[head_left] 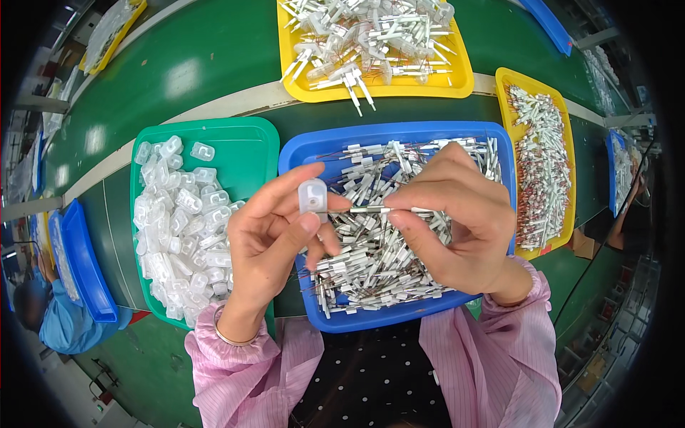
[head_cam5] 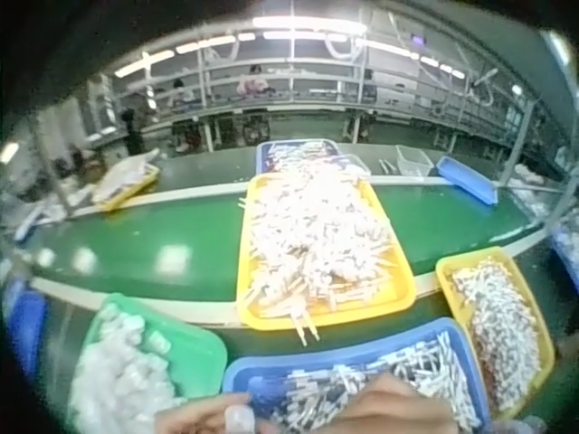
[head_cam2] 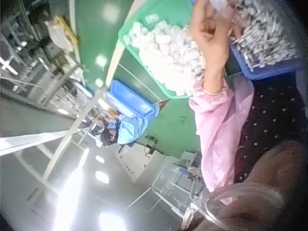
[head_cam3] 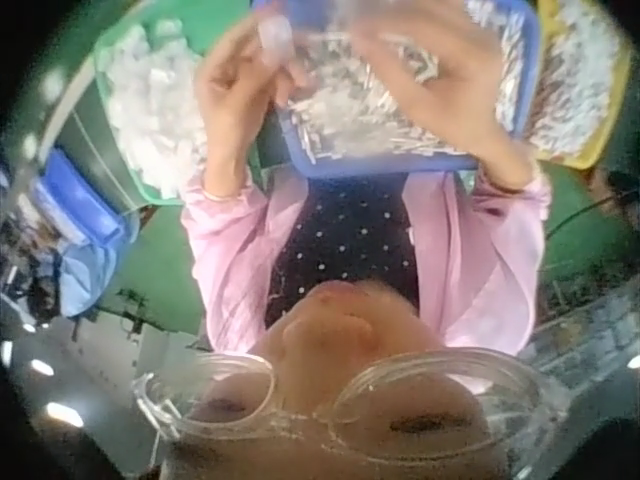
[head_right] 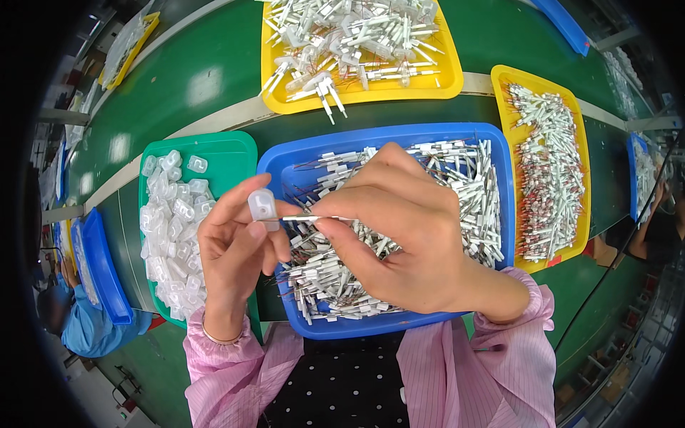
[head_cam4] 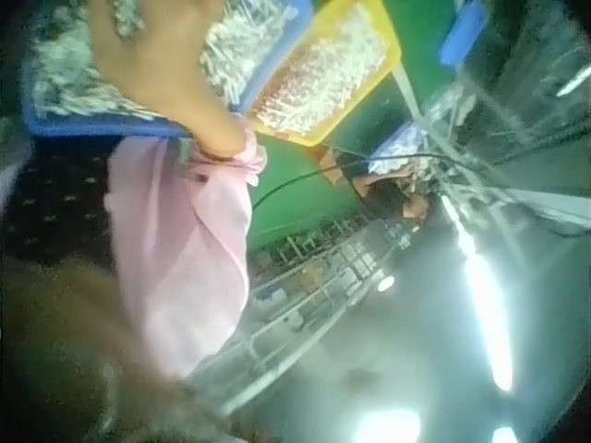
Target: The person assembles small white plastic components by hand, inserting a metal pin into a plastic base to create an assembled component.
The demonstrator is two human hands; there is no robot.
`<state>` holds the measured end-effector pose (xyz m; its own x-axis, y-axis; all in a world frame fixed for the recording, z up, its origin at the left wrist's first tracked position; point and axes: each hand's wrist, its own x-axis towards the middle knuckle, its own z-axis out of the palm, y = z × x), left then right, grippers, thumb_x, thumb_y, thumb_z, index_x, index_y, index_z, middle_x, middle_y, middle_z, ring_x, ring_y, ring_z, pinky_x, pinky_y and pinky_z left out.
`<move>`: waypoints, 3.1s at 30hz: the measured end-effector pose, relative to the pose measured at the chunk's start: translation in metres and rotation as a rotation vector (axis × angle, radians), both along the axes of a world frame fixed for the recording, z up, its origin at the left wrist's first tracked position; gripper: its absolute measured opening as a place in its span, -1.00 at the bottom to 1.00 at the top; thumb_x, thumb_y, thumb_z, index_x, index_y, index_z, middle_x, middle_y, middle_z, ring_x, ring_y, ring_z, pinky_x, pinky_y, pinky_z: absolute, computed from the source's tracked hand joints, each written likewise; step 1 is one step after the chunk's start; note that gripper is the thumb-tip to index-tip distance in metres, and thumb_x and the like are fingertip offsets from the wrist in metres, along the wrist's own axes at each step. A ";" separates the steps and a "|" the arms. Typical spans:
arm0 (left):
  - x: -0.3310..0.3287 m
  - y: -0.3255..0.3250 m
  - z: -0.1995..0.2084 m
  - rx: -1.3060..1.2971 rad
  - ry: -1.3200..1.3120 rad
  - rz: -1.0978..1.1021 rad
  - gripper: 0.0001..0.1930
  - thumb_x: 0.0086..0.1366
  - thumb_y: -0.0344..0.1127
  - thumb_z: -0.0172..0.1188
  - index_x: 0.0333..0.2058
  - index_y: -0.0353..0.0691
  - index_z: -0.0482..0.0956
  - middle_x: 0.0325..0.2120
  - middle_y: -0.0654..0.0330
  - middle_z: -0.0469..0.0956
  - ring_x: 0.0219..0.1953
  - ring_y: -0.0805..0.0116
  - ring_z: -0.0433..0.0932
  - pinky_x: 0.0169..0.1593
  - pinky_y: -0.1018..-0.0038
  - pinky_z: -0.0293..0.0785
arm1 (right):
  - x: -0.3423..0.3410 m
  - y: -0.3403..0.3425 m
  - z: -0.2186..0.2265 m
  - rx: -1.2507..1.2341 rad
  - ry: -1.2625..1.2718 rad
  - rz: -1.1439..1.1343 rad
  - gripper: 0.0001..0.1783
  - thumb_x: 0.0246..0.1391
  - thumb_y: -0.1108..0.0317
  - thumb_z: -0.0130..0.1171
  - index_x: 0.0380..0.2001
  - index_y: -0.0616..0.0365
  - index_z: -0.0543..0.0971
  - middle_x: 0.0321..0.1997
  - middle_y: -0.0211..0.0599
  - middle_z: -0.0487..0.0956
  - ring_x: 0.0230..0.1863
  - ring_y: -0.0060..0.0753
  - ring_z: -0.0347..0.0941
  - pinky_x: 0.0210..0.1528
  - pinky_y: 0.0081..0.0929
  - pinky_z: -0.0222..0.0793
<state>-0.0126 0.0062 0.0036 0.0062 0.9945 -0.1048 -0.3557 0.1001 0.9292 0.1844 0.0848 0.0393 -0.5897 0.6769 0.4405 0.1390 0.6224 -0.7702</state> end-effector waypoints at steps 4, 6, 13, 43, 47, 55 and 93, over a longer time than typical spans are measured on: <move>0.003 0.000 0.003 0.013 -0.202 -0.006 -0.59 0.28 -0.52 -0.12 0.12 -0.40 0.19 -0.18 -0.19 0.47 -0.42 0.18 0.58 -0.51 0.55 0.51 | 0.000 0.001 -0.003 0.110 -0.017 -0.021 -0.76 -0.31 0.66 0.23 -0.43 0.29 0.58 -0.48 -0.26 0.52 -0.54 -0.41 0.29 -0.45 -0.51 0.14; 0.002 0.000 0.003 0.025 -0.212 -0.031 -0.59 0.29 -0.51 -0.15 0.12 -0.40 0.18 -0.15 -0.20 0.45 -0.36 0.12 0.58 -0.46 0.49 0.55 | 0.000 0.000 -0.003 0.142 -0.016 -0.041 -0.76 -0.32 0.67 0.22 -0.43 0.30 0.57 -0.50 -0.26 0.51 -0.55 -0.40 0.29 -0.46 -0.51 0.13; 0.002 -0.002 -0.002 0.095 -0.082 -0.034 -0.61 0.27 -0.55 -0.12 0.09 -0.42 0.21 -0.15 -0.17 0.45 -0.32 0.13 0.58 -0.43 0.48 0.56 | -0.001 -0.003 0.002 0.209 -0.014 -0.007 -0.76 -0.36 0.67 0.21 -0.45 0.32 0.56 -0.55 -0.27 0.45 -0.57 -0.38 0.26 -0.53 -0.52 0.11; 0.011 -0.005 -0.012 0.169 0.094 0.026 -0.64 0.14 -0.60 0.09 -0.04 -0.48 0.36 -0.23 -0.02 0.48 -0.30 0.35 0.53 -0.40 0.64 0.45 | -0.006 -0.006 -0.017 -0.143 -0.047 -0.037 -0.84 -0.26 0.60 0.27 -0.49 0.22 0.57 -0.57 -0.28 0.54 -0.57 -0.39 0.39 -0.50 -0.55 0.24; 0.012 -0.007 -0.012 0.056 -0.074 0.033 -0.70 0.09 -0.62 0.15 -0.15 -0.48 0.44 -0.25 0.01 0.48 -0.27 0.36 0.52 -0.30 0.63 0.46 | -0.010 -0.009 -0.020 -0.173 -0.002 -0.040 -0.87 -0.26 0.60 0.27 -0.53 0.22 0.57 -0.61 -0.31 0.53 -0.59 -0.41 0.38 -0.52 -0.56 0.23; 0.016 -0.008 -0.020 0.198 0.157 0.065 -0.72 -0.01 -0.66 0.24 -0.25 -0.42 0.49 -0.37 0.09 0.47 -0.37 0.45 0.47 -0.23 0.56 0.45 | -0.012 -0.016 -0.026 -0.049 -0.022 -0.106 -0.86 -0.33 0.64 0.24 -0.60 0.20 0.54 -0.66 -0.31 0.48 -0.68 -0.36 0.32 -0.65 -0.49 0.18; 0.003 0.001 -0.008 -0.065 -0.369 0.091 -0.66 0.18 -0.40 0.13 -0.08 -0.44 0.38 -0.27 0.04 0.51 -0.37 0.39 0.50 -0.44 0.62 0.34 | 0.137 0.110 -0.023 0.546 -0.510 -0.717 -0.89 -0.12 0.60 0.13 -0.43 0.27 0.51 -0.40 -0.19 0.54 -0.33 -0.24 0.46 -0.26 -0.46 0.35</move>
